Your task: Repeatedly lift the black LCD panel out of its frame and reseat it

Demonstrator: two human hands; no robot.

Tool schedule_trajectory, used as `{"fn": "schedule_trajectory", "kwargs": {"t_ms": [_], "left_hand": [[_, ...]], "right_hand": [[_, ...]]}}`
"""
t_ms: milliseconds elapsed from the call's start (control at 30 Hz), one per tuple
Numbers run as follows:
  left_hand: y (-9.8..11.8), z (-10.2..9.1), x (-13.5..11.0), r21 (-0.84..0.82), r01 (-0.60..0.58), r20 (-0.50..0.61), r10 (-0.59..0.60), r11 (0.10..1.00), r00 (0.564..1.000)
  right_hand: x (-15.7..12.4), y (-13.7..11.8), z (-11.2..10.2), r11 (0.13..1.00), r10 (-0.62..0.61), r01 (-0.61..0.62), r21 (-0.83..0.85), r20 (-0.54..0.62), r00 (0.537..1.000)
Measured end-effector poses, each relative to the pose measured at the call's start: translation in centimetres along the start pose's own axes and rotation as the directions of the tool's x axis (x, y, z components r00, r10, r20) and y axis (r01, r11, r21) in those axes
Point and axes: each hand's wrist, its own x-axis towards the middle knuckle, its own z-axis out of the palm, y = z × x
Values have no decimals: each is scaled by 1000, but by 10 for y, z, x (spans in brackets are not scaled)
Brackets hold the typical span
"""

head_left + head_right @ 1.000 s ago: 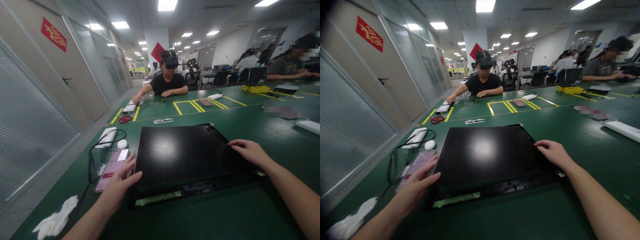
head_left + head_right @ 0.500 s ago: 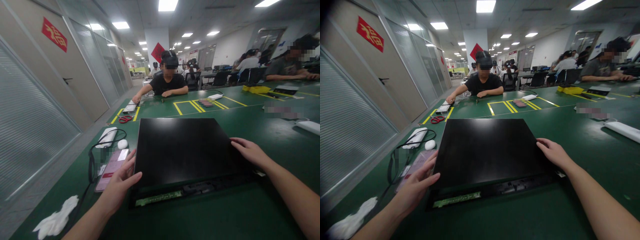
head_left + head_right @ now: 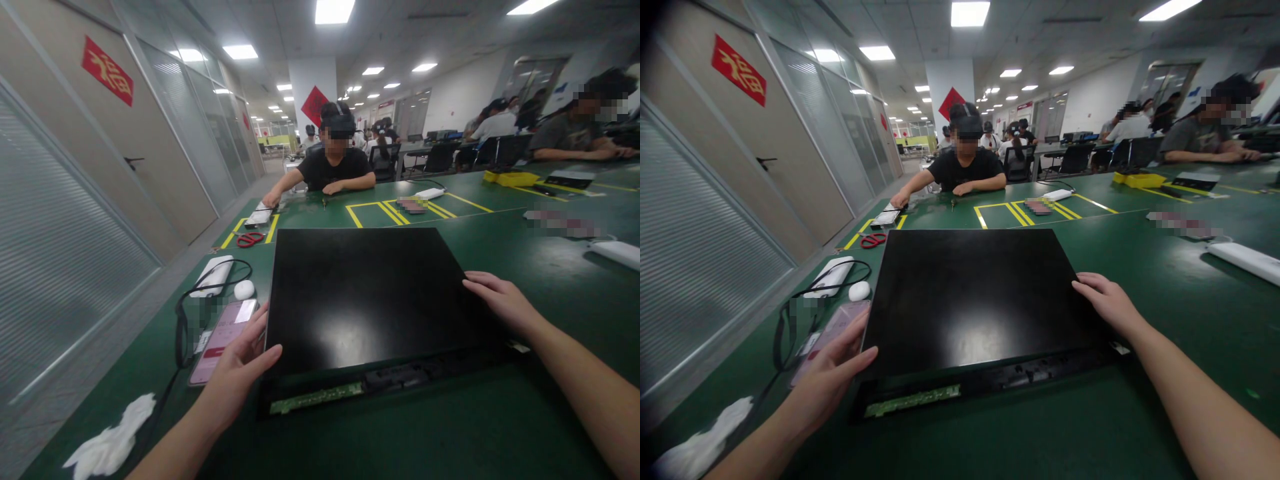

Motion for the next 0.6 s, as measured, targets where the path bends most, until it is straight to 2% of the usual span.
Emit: {"fn": "schedule_trajectory", "kwargs": {"t_ms": [133,233,333,467,600], "left_hand": [[-3,-3,1,24,14,-23,-14,1000,1000],[-4,-4,1,42,20,-17,-20,999,1000],[-4,-3,1,59,16,-17,-15,998,1000],[-2,0,0,60,7,-23,-6,998,1000],[-2,-1,-1,109,-35,-13,37,993,999]], "right_hand": [[-6,-13,-8,973,118,-118,197,14,993],[-12,-18,-19,873,212,-261,411,162,964],[-15,-18,-28,815,254,-353,459,265,930],[-17,-17,-30,821,224,-336,462,281,933],[-19,-23,-29,782,200,-262,566,171,965]]}}
